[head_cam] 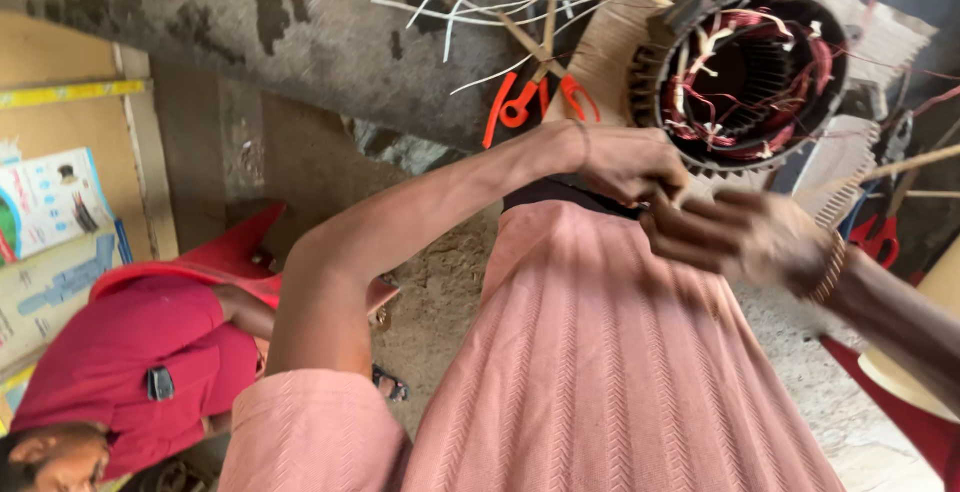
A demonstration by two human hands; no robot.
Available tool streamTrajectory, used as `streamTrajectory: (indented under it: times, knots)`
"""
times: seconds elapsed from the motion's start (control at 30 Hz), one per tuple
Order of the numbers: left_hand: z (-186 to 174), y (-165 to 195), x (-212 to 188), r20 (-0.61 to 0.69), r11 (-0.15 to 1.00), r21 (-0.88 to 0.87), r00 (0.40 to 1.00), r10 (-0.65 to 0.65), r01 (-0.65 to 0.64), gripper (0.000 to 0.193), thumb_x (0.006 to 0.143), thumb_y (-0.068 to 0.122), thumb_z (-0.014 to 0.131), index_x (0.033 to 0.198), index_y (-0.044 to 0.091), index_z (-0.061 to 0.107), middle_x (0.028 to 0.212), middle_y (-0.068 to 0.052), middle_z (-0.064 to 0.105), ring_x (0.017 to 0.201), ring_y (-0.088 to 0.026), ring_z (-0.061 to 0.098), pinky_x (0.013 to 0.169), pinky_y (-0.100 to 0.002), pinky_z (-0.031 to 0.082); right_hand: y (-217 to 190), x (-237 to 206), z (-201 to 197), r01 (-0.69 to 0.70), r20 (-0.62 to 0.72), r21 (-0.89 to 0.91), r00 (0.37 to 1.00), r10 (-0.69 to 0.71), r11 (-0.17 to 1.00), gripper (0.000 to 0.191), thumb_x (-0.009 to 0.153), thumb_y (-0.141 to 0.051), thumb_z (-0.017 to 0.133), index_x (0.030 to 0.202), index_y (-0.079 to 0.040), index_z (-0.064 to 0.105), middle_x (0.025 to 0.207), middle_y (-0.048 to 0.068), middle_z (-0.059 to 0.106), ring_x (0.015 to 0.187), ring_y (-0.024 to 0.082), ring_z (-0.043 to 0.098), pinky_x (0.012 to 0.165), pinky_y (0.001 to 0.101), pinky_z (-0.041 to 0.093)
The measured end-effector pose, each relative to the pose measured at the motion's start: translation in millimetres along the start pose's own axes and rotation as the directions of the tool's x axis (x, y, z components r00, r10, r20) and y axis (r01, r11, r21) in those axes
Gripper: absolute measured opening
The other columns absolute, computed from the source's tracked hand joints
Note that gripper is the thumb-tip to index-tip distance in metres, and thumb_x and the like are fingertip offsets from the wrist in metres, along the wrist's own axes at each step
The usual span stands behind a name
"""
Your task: The person uses pliers and scissors to strip and cut wires on a motor stator. They repeatedly strip insulation from individual wires, cut them, and arrange them within the stator slots.
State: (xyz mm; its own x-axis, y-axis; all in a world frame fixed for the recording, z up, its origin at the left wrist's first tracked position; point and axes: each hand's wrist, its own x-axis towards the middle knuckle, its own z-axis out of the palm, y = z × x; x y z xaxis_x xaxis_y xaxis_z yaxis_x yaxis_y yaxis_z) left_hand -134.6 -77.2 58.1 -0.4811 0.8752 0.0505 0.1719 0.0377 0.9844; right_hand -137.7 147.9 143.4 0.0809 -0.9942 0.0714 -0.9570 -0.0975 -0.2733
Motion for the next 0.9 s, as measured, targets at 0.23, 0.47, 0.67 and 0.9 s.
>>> streamTrajectory:
  times: [0.23,0.47,0.67,0.9]
  knots:
    - [-2.8,-1.0,11.3,0.141,0.973,-0.1,0.971,-0.195,0.21,0.004,0.085,0.002,0.066,0.086,0.003,0.069,0.074,-0.007,0.072,0.062,-0.014,0.071,0.056,-0.034,0.053,-5.3,-18.8,-9.5,0.127,-0.019,0.031,0.992,-0.126,0.991,0.046,0.075,-0.008,0.077,0.121,-0.015,0.068,0.105,0.001,0.07,0.077,0.011,0.065,0.062,0.0253,0.054]
    - [-8.0,3.1,3.7,-0.06,0.999,0.033,0.998,0.03,-0.028,0.011,0.081,0.0,0.071,0.092,0.001,0.069,0.077,-0.01,0.07,0.07,-0.02,0.067,0.061,-0.036,0.05,14.7,-11.6,18.0,-0.006,-0.2,-0.069,0.98,-0.008,0.998,0.045,0.075,-0.006,0.081,0.118,-0.016,0.07,0.105,0.006,0.075,0.082,0.017,0.072,0.065,0.0319,0.06]
    - [18.8,20.7,-20.4,-0.423,0.975,-0.196,0.906,0.008,-0.1,0.014,0.091,-0.006,0.065,0.103,0.002,0.064,0.089,-0.008,0.07,0.079,-0.019,0.069,0.074,-0.033,0.057,-54.7,-13.4,-20.2,-0.226,-0.376,0.415,0.84,0.392,0.882,0.035,0.079,-0.006,0.086,0.11,-0.01,0.071,0.083,-0.002,0.062,0.069,0.011,0.064,0.057,0.0308,0.055]
    - [48.0,34.7,-23.8,-0.672,0.994,-0.093,0.741,-0.02,-0.057,0.023,0.092,-0.01,0.066,0.112,0.002,0.064,0.1,-0.009,0.07,0.093,-0.017,0.071,0.081,-0.031,0.058,-35.5,8.9,23.6,-0.576,-0.446,0.326,0.605,0.659,0.749,0.047,0.078,-0.012,0.089,0.117,0.0,0.066,0.098,0.013,0.068,0.078,0.023,0.069,0.062,0.0357,0.057]
